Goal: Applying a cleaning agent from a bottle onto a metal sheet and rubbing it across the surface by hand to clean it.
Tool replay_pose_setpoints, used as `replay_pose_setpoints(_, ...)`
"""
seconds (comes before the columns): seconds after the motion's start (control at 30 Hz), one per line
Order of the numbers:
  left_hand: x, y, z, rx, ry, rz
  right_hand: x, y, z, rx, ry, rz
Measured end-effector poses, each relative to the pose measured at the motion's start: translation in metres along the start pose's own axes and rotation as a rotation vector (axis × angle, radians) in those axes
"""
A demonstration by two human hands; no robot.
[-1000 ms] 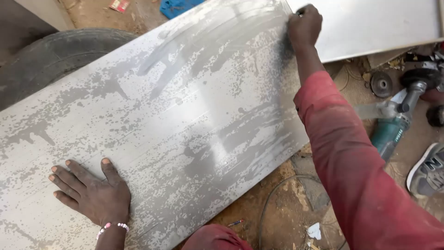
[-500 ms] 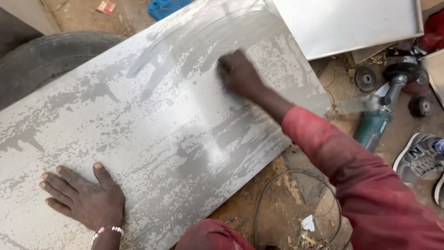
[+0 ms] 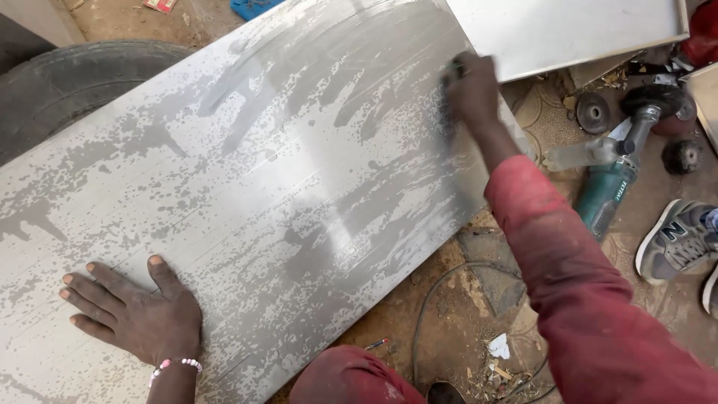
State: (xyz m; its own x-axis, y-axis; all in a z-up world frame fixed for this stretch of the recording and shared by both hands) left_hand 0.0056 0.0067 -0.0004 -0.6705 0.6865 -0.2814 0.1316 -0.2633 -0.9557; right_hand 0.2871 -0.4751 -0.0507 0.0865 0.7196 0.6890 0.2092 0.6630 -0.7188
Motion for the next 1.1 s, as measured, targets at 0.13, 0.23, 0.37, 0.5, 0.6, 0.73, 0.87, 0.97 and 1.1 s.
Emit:
replay_pose_setpoints(0.13, -0.004, -0.003, 0.003, 0.028, -0.002, -0.001, -0.005, -0.002, 0.025, -0.238, 0.019, 0.26)
replay_pose_setpoints(0.23, -0.01, -0.002, -0.001, 0.033, -0.018, -0.007, 0.07, 0.02, 0.101, 0.424, -0.589, 0.026)
replay_pose_setpoints(0.37, -0.001, 0.0, 0.002, -0.007, 0.013, -0.026, -0.024, -0.023, 0.036, 0.025, -0.046, 0.091)
replay_pose_setpoints(0.5, 0.0, -0.001, 0.002, -0.035, 0.019, -0.028, 0.04, -0.001, 0.098, 0.193, -0.095, 0.046)
replay_pose_setpoints(0.6, -0.006, -0.001, 0.002, 0.002, -0.008, -0.012, 0.06, -0.012, 0.137, 0.395, -0.344, 0.04)
replay_pose_setpoints(0.73, -0.002, 0.0, 0.002, -0.046, 0.006, -0.02, -0.07, -0.05, 0.055, -0.205, -0.139, 0.151)
replay_pose_setpoints(0.87, -0.007, 0.0, 0.0, 0.004, -0.011, -0.025, -0.035, -0.048, 0.115, 0.136, -0.212, 0.215)
replay_pose_setpoints(0.97, -0.005, -0.001, 0.001, -0.001, -0.027, -0.024, -0.081, -0.071, 0.087, 0.09, -0.242, 0.231)
replay_pose_setpoints(1.1, -0.002, 0.001, -0.001, -0.015, -0.006, -0.011, -0.122, -0.078, 0.01, -0.06, -0.455, 0.268)
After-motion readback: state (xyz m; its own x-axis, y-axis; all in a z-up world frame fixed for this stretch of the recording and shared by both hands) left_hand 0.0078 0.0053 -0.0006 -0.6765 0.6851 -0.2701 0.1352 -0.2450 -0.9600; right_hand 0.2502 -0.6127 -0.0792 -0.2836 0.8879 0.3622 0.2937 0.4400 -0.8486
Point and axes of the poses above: each hand's wrist, its own z-axis away from the middle knuckle, its own y-axis out of the palm, x = y × z, the point moved 1 cm from there along -z, towards the middle knuckle, and after that the axes turned 6 degrees about -z, right-handed, at the moved point
